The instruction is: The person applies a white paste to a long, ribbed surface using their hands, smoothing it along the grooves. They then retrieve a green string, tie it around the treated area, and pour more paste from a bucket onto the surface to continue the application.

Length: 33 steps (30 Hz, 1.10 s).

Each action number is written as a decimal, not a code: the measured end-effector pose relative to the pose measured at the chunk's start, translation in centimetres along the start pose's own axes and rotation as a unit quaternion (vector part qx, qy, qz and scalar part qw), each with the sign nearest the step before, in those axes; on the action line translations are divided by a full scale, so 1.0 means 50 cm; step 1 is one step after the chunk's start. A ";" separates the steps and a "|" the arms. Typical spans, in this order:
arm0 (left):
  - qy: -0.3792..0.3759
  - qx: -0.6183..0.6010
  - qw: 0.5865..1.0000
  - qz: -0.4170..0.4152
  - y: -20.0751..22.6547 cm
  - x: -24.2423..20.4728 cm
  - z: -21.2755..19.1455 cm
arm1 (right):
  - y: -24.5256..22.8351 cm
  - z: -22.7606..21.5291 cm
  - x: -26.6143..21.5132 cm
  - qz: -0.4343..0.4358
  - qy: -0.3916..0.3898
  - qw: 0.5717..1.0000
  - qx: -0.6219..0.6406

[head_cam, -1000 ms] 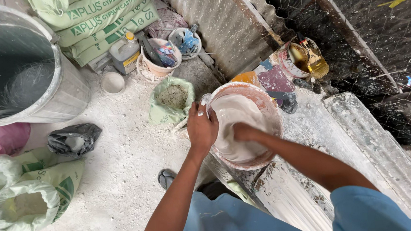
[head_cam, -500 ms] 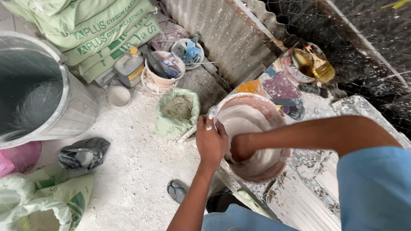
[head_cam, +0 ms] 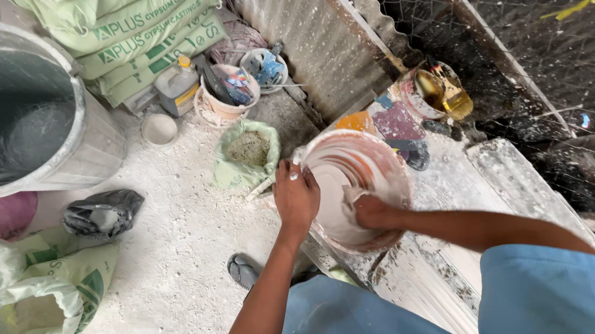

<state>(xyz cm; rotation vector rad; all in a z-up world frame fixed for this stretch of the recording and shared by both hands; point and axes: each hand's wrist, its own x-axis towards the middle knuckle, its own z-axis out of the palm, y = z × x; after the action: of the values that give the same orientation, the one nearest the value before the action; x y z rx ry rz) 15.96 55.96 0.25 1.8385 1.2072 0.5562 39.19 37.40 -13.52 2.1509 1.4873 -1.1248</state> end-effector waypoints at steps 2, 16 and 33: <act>0.006 -0.003 1.000 0.006 -0.004 0.002 0.004 | -0.051 0.035 0.016 0.092 0.006 0.984 0.152; -0.001 -0.022 1.000 0.016 0.018 0.010 -0.018 | -0.081 -0.095 0.165 0.023 0.049 0.997 -0.049; -0.004 -0.011 0.999 0.033 -0.006 0.010 -0.005 | -0.166 -0.018 0.189 -0.012 0.074 0.994 -0.082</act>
<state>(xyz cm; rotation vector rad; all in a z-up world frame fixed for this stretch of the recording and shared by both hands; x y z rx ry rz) 15.84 56.54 0.09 1.8658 1.1338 0.5958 33.73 47.67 -18.36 2.1458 1.6129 -0.8334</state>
